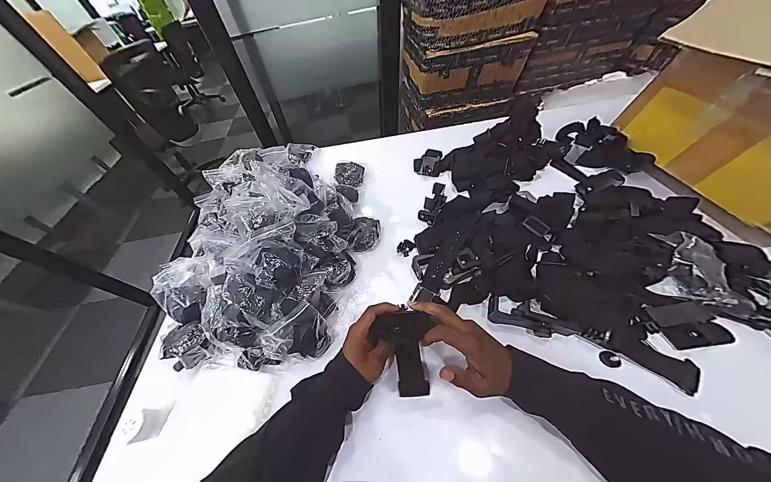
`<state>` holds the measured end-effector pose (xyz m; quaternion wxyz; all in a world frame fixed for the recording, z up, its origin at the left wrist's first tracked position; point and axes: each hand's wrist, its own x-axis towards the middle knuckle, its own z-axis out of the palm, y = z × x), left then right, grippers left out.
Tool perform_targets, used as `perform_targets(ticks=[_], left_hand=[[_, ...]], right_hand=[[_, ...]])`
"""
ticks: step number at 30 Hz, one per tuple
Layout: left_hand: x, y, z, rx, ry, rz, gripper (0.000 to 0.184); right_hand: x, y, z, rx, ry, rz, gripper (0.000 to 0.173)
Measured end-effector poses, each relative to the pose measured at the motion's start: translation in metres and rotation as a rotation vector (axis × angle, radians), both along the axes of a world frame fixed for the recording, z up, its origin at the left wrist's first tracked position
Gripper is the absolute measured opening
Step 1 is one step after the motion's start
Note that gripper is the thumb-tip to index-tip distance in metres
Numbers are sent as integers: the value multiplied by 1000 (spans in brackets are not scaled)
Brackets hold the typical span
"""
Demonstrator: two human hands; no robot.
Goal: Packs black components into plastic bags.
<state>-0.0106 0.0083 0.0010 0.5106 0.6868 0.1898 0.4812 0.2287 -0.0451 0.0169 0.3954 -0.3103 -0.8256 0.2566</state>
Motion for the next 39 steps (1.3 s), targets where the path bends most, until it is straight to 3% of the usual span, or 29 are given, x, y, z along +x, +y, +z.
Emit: perform_targets(ticks=[2, 6, 11, 13, 17, 21, 30, 39], left_hand=[[0, -2, 3, -81, 3, 24, 32], [-3, -4, 6, -161, 59, 18, 31], [-4, -5, 8, -277, 50, 3, 24], [-6, -1, 7, -260, 9, -42, 27], [-7, 6, -2, -131, -54, -104, 46], [-4, 0, -1, -135, -63, -111, 15], [-2, -7, 8, -226, 80, 22, 39], [-5, -1, 2, -40, 70, -65, 29]], right_hand=[[-1, 0, -2, -5, 37, -48, 46], [-6, -1, -5, -5, -33, -144, 63], [-6, 1, -5, 27, -69, -148, 23], [-5, 2, -6, 33, -45, -129, 18], [-4, 1, -7, 42, 10, -107, 19], [-5, 1, -7, 50, 74, -100, 19], [-5, 3, -11, 63, 44, -81, 29], [-4, 2, -11, -30, 110, -41, 21]])
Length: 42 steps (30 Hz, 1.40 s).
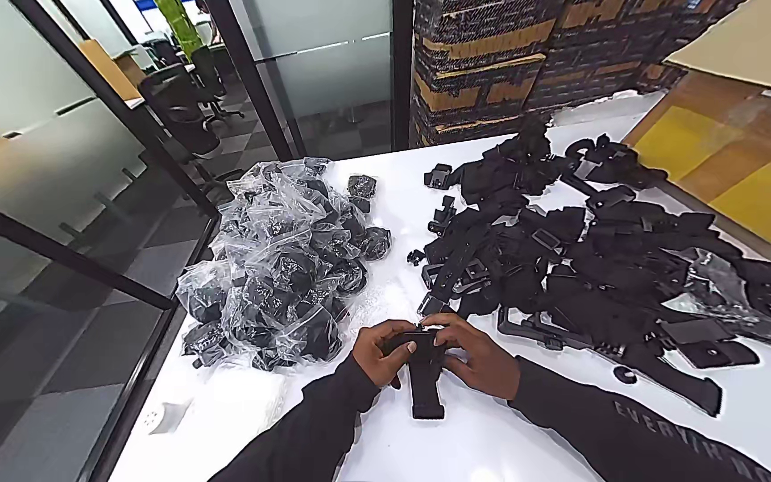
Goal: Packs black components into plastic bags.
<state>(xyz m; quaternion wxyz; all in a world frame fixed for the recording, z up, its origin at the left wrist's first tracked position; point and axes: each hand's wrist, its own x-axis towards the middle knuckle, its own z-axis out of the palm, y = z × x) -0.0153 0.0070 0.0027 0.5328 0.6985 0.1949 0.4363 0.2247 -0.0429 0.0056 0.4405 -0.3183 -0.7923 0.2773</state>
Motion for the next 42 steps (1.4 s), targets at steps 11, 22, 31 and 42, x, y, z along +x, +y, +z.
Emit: perform_targets(ticks=[11, 22, 31, 42], left_hand=[[2, -2, 3, 15, -31, 43, 29], [2, -3, 3, -8, -23, 80, 28], [3, -2, 0, 74, -10, 25, 35], [3, -6, 5, 183, 40, -14, 51]], right_hand=[[-1, 0, 1, -42, 34, -17, 23], [1, 4, 1, 78, -28, -23, 35], [-3, 3, 2, 123, -61, -97, 27], [-9, -1, 4, -47, 21, -255, 52]])
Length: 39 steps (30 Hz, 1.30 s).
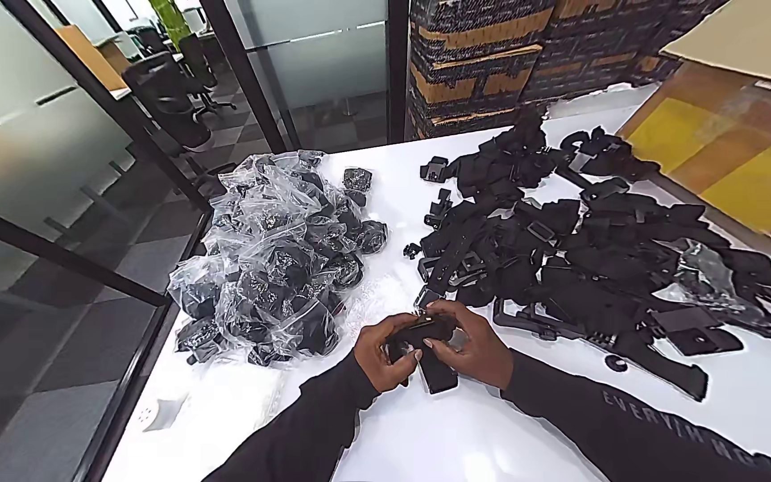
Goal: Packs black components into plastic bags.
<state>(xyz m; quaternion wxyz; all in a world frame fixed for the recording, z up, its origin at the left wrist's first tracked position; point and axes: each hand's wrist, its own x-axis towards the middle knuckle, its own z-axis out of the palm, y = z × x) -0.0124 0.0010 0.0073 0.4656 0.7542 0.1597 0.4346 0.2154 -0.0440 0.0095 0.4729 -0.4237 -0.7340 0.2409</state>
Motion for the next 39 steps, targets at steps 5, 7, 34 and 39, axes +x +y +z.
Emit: perform_targets(ticks=[5, 7, 34, 39], left_hand=[[4, -3, -4, 45, 5, 151, 48], [5, -3, -6, 5, -20, 220, 42], [2, 2, -11, 33, 48, 156, 49], [3, 1, -10, -15, 72, 136, 41]], right_hand=[[-4, -4, -1, 82, 64, -48, 40], [-5, -5, -1, 132, 85, -72, 36], [-5, -3, 1, -75, 216, 61, 46], [-6, -5, -3, -13, 81, -7, 44]])
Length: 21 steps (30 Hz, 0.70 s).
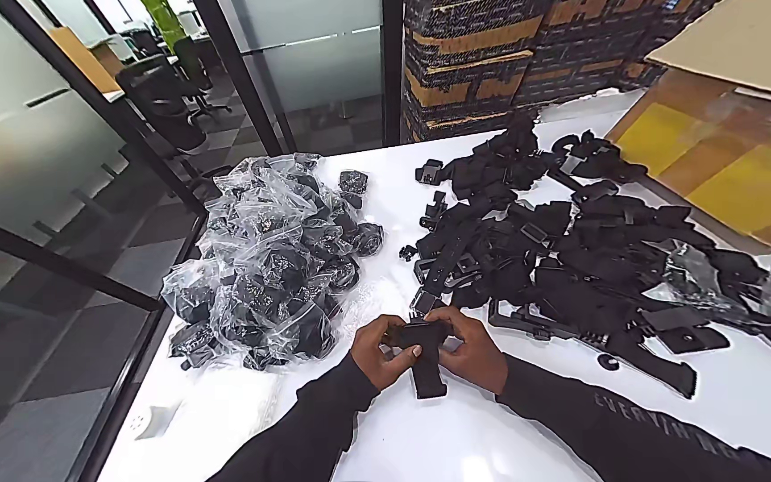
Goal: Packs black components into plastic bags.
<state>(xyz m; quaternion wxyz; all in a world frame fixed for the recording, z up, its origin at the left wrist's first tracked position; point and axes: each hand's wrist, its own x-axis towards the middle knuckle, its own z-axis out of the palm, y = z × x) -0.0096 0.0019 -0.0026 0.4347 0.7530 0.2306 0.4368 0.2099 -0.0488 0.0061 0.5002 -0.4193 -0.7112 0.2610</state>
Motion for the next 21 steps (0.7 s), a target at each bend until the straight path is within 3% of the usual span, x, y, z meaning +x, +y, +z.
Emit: perform_targets(ticks=[8, 16, 21], left_hand=[[0, 0, 0, 8, 33, 25, 38], [0, -3, 4, 14, 57, 101, 44], [0, -2, 2, 19, 39, 95, 43]], right_hand=[[1, 1, 1, 23, -60, 30, 42], [0, -1, 4, -19, -42, 263, 59], [-1, 0, 4, -7, -2, 215, 46]])
